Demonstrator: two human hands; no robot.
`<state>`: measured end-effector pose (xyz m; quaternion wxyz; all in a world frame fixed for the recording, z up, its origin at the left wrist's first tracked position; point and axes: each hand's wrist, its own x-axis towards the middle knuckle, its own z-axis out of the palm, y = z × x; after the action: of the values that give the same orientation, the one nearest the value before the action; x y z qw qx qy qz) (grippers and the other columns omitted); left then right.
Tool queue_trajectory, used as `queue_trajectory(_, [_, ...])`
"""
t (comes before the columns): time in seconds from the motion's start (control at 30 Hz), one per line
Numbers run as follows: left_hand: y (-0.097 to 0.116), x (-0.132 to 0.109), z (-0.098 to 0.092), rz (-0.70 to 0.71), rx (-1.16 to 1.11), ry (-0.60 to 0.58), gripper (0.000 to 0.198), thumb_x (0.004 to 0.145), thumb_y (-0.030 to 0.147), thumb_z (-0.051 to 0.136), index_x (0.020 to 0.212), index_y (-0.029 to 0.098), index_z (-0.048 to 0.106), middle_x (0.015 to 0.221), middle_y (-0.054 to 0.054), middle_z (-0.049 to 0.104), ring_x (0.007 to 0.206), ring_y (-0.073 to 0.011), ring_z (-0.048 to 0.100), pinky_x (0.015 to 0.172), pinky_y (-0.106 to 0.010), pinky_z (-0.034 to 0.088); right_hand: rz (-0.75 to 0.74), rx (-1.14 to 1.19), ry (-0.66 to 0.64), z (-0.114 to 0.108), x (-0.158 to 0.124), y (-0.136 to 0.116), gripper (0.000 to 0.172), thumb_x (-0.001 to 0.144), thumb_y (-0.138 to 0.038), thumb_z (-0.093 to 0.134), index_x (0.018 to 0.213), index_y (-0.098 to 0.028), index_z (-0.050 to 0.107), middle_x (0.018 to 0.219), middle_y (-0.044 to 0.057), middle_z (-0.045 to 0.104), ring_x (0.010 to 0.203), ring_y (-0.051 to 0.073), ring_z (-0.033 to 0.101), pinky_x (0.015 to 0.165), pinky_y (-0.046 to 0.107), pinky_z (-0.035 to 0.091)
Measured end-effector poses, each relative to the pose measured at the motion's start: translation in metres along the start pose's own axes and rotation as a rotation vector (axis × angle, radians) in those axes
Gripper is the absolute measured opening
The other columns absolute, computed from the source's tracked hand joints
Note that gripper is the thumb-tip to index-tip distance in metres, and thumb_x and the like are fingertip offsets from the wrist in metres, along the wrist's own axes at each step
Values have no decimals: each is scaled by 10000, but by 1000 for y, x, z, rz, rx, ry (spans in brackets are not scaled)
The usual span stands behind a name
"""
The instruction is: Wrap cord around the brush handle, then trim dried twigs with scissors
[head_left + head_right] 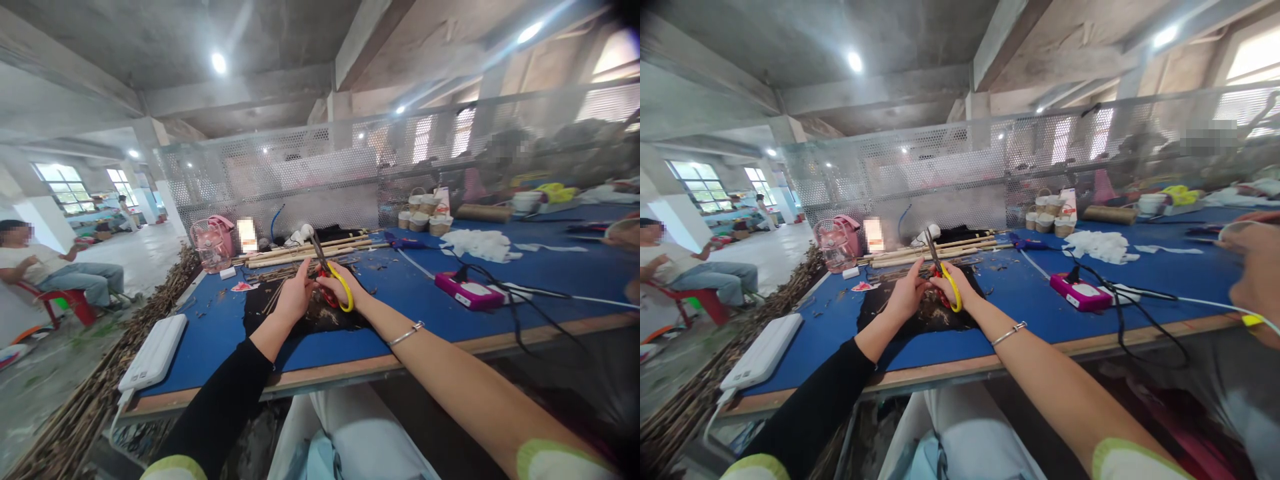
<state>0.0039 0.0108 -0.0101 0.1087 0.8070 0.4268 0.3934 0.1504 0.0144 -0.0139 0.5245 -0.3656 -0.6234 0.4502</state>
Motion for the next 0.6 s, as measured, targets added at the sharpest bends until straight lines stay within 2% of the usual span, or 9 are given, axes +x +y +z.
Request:
queue_trajectory(0.07, [-1,0,0,-1,-11,2,641,795,207,522,1382,169,266,753,-38,700,684,-182,632,706,-276,447,-5,3,1,-1,0,-1,383,625,-345,612,948,-205,460,545,-75,486,390,100,445,354,214,351])
queue_trajectory(0.13, [-2,1,0,15,-27,14,574,794,212,521,1343,180,359,768,-50,700,689,-185,628,706,-278,447,-29,-21,17,-2,1,-1,372,614,-327,604,934,-202,460,570,-69,495,412,100,462,381,219,369])
queue_trajectory(0.23, [-6,1,-4,18,-62,42,316,798,243,511,1089,202,626,768,-70,696,672,-185,618,692,-272,444,-53,-73,58,-5,4,-2,351,621,-313,565,934,-200,454,586,-63,496,423,100,468,399,225,377])
queue_trajectory(0.3, [-9,1,-6,-19,-108,43,219,786,258,522,906,207,699,713,-64,687,624,-178,603,657,-263,441,-48,-96,84,-7,5,-2,343,630,-312,538,940,-201,444,581,-65,487,410,96,457,386,220,363])
queue_trajectory(0.43, [-10,-2,-9,-95,-200,-28,175,754,257,550,797,200,710,623,-41,667,524,-154,562,573,-245,418,-79,-118,103,-8,7,-1,323,630,-300,531,925,-200,446,579,-68,479,413,91,454,400,214,368])
queue_trajectory(0.6, [-6,-2,-8,-148,-229,-98,210,748,318,545,702,182,698,602,-34,660,509,-137,544,532,-234,387,-120,-176,137,-7,8,1,307,657,-337,534,921,-201,457,598,-62,476,450,98,437,449,233,369])
